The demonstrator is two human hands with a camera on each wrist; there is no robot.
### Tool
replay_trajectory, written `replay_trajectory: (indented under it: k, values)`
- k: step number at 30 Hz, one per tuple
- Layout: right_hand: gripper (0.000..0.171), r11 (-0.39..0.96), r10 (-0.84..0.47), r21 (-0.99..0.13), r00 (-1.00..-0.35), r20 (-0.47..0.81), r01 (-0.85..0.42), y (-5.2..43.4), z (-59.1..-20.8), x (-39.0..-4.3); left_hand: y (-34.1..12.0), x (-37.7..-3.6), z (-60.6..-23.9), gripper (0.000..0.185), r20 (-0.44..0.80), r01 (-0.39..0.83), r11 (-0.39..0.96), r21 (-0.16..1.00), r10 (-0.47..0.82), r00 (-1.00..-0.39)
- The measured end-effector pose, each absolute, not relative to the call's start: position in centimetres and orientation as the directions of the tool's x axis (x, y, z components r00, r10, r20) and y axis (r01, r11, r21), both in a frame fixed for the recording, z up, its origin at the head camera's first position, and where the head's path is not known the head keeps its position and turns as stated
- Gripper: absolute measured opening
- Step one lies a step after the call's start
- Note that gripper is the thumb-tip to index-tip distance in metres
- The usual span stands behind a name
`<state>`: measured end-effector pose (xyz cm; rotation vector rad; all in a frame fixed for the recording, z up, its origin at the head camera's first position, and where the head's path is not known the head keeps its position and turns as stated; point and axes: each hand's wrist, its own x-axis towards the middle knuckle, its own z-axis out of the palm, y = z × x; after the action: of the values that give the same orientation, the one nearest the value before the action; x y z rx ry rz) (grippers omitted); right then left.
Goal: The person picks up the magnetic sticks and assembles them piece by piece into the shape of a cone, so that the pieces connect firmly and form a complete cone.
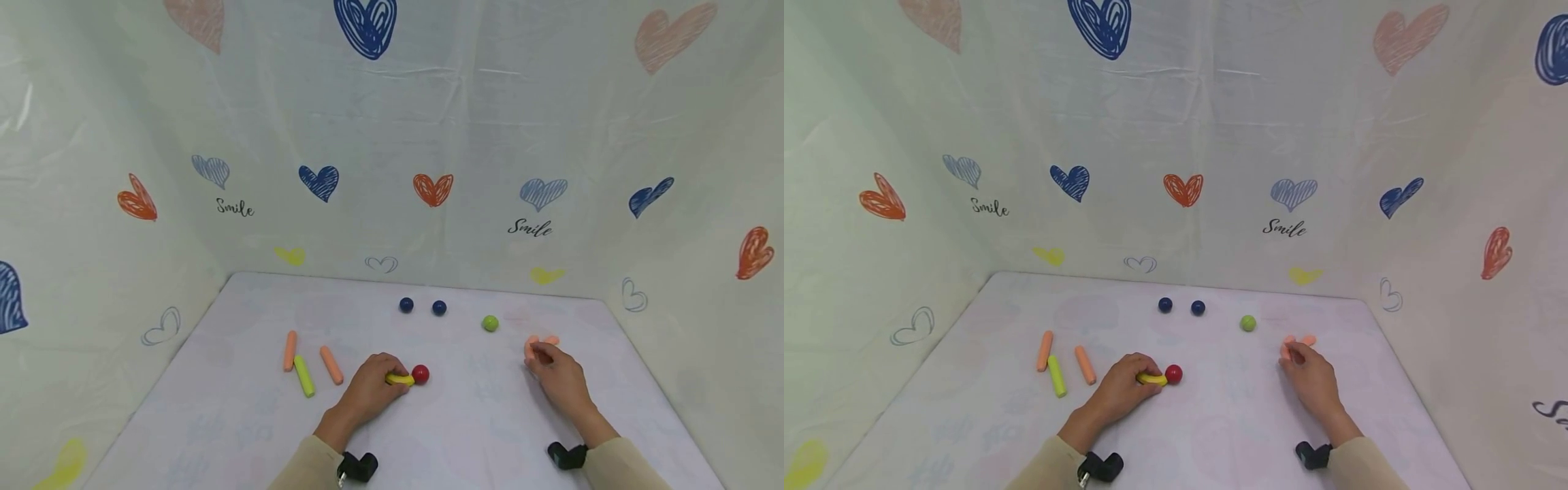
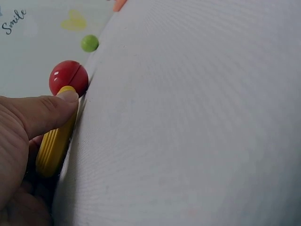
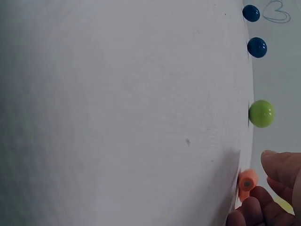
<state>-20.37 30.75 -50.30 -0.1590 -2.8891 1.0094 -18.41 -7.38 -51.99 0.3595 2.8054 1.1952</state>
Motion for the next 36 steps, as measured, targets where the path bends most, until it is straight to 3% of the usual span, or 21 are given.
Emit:
replay_trajectory:
  k: [8,16,25,28,36]
  values:
    - [0.041,0.806,0.121,-0.591,-0.986,0.112,0.032,30.7,-50.9,-20.5,-7.5,-18.4,-52.0,0.015,0.043,0.205,0.666,0.717,0.252,-0.967]
    - [0.045,0.803,0.115,-0.594,-0.99,0.086,0.042,30.4,-51.0,-20.9,-7.6,-18.5,-52.0,0.015,0.031,0.192,0.67,0.717,0.245,-0.969]
    - [0.038,0.801,0.116,-0.597,-0.989,0.094,0.038,30.1,-50.7,-21.0,-7.6,-18.4,-52.0,0.013,0.028,0.183,0.66,0.729,0.239,-0.971]
    - [0.042,0.782,0.121,-0.621,-0.99,0.078,0.047,30.5,-50.0,-21.0,-7.6,-18.3,-52.0,0.013,0.028,0.185,0.655,0.733,0.242,-0.97]
    - [0.078,0.767,0.09,-0.638,-0.996,-0.002,0.071,34.5,-49.5,-22.2,-7.6,-18.3,-52.1,0.014,0.041,0.2,0.642,0.74,0.253,-0.967]
